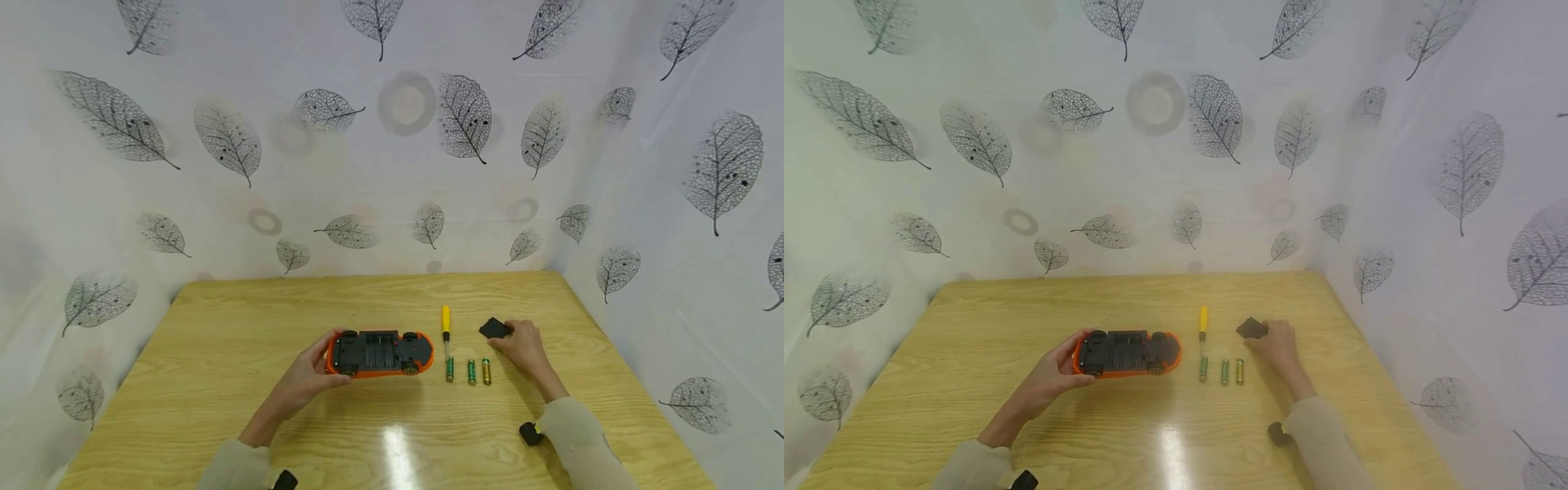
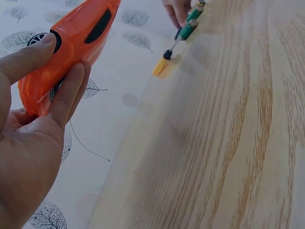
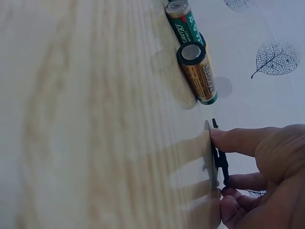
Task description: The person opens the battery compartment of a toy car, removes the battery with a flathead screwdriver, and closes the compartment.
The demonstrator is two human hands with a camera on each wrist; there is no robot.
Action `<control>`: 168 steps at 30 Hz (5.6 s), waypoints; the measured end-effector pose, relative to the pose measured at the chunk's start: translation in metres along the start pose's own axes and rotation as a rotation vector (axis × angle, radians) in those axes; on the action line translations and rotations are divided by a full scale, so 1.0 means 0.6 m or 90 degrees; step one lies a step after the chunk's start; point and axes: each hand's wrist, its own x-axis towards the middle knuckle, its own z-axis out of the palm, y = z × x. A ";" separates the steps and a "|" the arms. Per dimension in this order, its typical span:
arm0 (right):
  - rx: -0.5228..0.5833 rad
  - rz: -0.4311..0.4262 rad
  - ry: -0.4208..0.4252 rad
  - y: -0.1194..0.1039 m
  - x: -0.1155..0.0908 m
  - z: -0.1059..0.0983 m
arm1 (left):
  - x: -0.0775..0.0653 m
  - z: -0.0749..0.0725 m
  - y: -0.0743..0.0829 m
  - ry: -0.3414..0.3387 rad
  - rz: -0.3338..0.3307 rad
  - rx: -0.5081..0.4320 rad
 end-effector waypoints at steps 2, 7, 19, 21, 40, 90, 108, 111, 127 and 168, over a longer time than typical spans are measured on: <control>0.011 0.000 -0.001 -0.001 -0.001 -0.002 | 0.000 0.000 -0.001 0.000 0.001 -0.004; 0.041 0.019 -0.012 -0.006 -0.005 -0.009 | -0.001 0.000 -0.003 0.002 0.001 -0.009; 0.056 -0.033 0.022 -0.040 -0.021 -0.041 | 0.001 0.001 -0.001 -0.005 0.011 -0.001; 0.052 -0.050 0.031 -0.050 -0.024 -0.047 | 0.001 0.002 -0.001 -0.006 0.013 -0.002; 0.091 -0.235 0.007 -0.184 -0.074 -0.070 | 0.004 0.005 -0.001 -0.015 0.022 -0.004; -0.021 -0.424 -0.179 -0.333 -0.082 -0.011 | 0.008 0.017 -0.001 -0.026 -0.001 -0.002; -0.031 -0.436 -0.190 -0.331 -0.076 -0.001 | 0.009 0.020 -0.004 -0.030 0.005 0.013; -0.032 -0.434 -0.191 -0.331 -0.078 -0.002 | 0.009 0.021 -0.003 -0.031 0.006 0.010; -0.017 -0.451 -0.183 -0.327 -0.075 0.003 | 0.011 0.021 -0.005 -0.029 0.006 0.018; 0.132 -0.387 -0.085 -0.311 -0.090 0.040 | 0.011 0.011 -0.008 0.001 0.025 -0.002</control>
